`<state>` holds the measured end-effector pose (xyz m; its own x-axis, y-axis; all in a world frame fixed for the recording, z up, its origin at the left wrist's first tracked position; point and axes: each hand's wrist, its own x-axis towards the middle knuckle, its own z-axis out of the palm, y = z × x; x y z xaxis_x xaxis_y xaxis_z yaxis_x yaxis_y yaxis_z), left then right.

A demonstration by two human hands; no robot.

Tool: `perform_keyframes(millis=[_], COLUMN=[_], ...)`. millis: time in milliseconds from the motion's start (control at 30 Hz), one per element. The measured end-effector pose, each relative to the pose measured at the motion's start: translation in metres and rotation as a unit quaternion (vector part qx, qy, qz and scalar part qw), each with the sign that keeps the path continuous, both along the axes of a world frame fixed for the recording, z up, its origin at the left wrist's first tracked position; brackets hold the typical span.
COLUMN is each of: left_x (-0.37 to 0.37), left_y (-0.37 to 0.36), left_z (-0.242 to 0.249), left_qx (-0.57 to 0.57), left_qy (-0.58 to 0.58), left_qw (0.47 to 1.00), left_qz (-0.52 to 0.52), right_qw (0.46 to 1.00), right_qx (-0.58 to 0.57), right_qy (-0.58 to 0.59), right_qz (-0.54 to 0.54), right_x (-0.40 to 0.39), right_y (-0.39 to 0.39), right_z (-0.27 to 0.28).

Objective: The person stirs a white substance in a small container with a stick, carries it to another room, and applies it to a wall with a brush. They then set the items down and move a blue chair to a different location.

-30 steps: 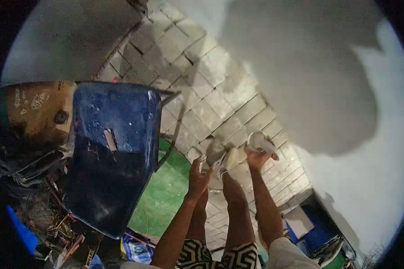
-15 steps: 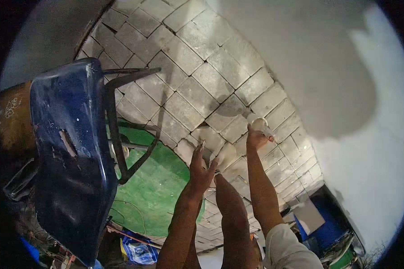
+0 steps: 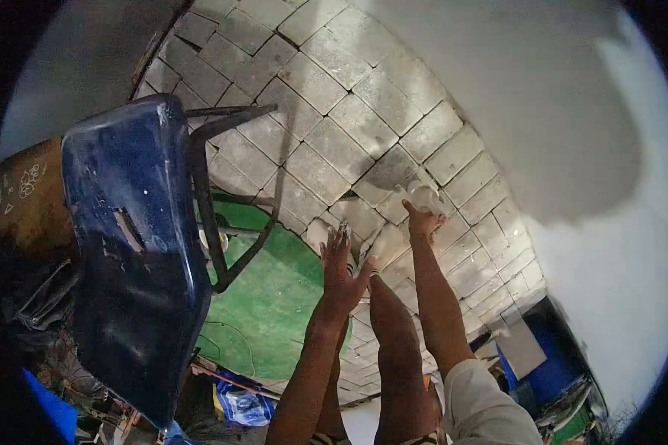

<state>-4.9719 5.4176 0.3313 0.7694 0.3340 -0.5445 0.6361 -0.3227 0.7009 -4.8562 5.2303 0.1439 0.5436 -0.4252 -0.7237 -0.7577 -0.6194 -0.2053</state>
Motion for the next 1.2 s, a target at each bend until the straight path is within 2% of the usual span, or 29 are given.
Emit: perform_keyframes(millis=[33, 133, 233, 267, 333, 400, 433, 533, 600, 633, 700, 733, 767, 800, 833, 867, 933, 1000, 1100, 1167, 1200], left_x=[0.001, 0.007, 0.017, 0.021, 0.027, 0.028, 0.028, 0.026, 0.019, 0.015, 0.007, 0.005, 0.002, -0.001, 0.002, 0.000, -0.005, -0.014, -0.037, -0.056, -0.076], left_y=[0.002, 0.005, 0.017, 0.020, 0.029, 0.037, 0.041, 0.052, 0.054, 0.053, 0.056, 0.062, 0.067, 0.071, 0.082, 0.090, 0.112, 0.138, 0.180, 0.219, 0.239], left_z=[0.004, 0.008, 0.018, 0.022, 0.029, 0.036, 0.040, 0.055, 0.064, 0.068, 0.078, 0.088, 0.099, 0.110, 0.136, 0.158, 0.200, 0.242, 0.322, 0.381, 0.395], left_qx=[0.003, 0.029, 0.065, 0.075, 0.086, 0.112, 0.112, 0.127, 0.145, 0.148, 0.105, 0.113, 0.067, 0.019, 0.029, 0.051, 0.090, 0.129, 0.195, 0.279, 0.327], left_qy=[0.000, -0.017, -0.019, -0.021, -0.026, -0.014, -0.015, -0.026, -0.049, -0.052, -0.048, -0.052, -0.047, -0.043, -0.055, -0.080, -0.107, -0.133, -0.114, -0.146, -0.144], left_qw=[1.000, 0.999, 0.995, 0.992, 0.989, 0.983, 0.983, 0.984, 0.984, 0.983, 0.993, 0.992, 0.997, 0.999, 0.998, 0.995, 0.990, 0.982, 0.968, 0.943, 0.923], left_qz=[-0.007, -0.018, -0.074, -0.095, -0.115, -0.147, -0.146, -0.125, -0.095, -0.091, -0.007, -0.001, 0.004, 0.009, 0.023, 0.015, 0.020, 0.028, 0.106, 0.106, 0.139], right_qw=[0.999, 0.993, 0.987, 0.970, 0.945, 0.910, 0.911, 0.865, 0.820, 0.821, 0.804, 0.803, 0.804, 0.815, 0.816, 0.817, 0.857, 0.883, 0.846, 0.808, 0.797], right_qx=[0.034, 0.066, 0.113, 0.134, 0.154, 0.327, 0.327, 0.331, 0.346, 0.350, 0.370, 0.372, 0.377, 0.414, 0.448, 0.452, 0.415, 0.345, 0.229, 0.179, 0.166], right_qy=[-0.013, -0.103, -0.060, -0.056, -0.057, 0.015, 0.015, 0.130, 0.152, 0.152, 0.175, 0.220, 0.222, 0.270, 0.312, 0.313, 0.302, 0.277, 0.214, 0.171, 0.146], right_qz=[-0.011, -0.004, -0.099, -0.193, -0.284, -0.254, -0.252, -0.354, -0.430, -0.425, -0.431, -0.410, -0.403, -0.304, -0.188, -0.176, -0.044, 0.155, 0.431, 0.535, 0.562], right_x=[-0.001, -0.016, -0.019, -0.020, -0.016, -0.015, -0.013, -0.009, -0.011, -0.018, -0.026, -0.023, -0.030, -0.040, -0.029, -0.025, -0.018, -0.010, 0.013, 0.036, 0.047], right_y=[-0.001, -0.030, -0.040, -0.039, -0.038, -0.047, -0.046, -0.035, -0.031, -0.037, -0.045, -0.043, -0.045, -0.050, -0.038, -0.031, -0.007, 0.017, 0.050, 0.075, 0.089], right_z=[0.003, -0.055, -0.059, -0.058, -0.048, -0.027, -0.016, 0.016, 0.041, 0.039, 0.038, 0.052, 0.058, 0.059, 0.075, 0.082, 0.108, 0.133, 0.171, 0.192, 0.201])
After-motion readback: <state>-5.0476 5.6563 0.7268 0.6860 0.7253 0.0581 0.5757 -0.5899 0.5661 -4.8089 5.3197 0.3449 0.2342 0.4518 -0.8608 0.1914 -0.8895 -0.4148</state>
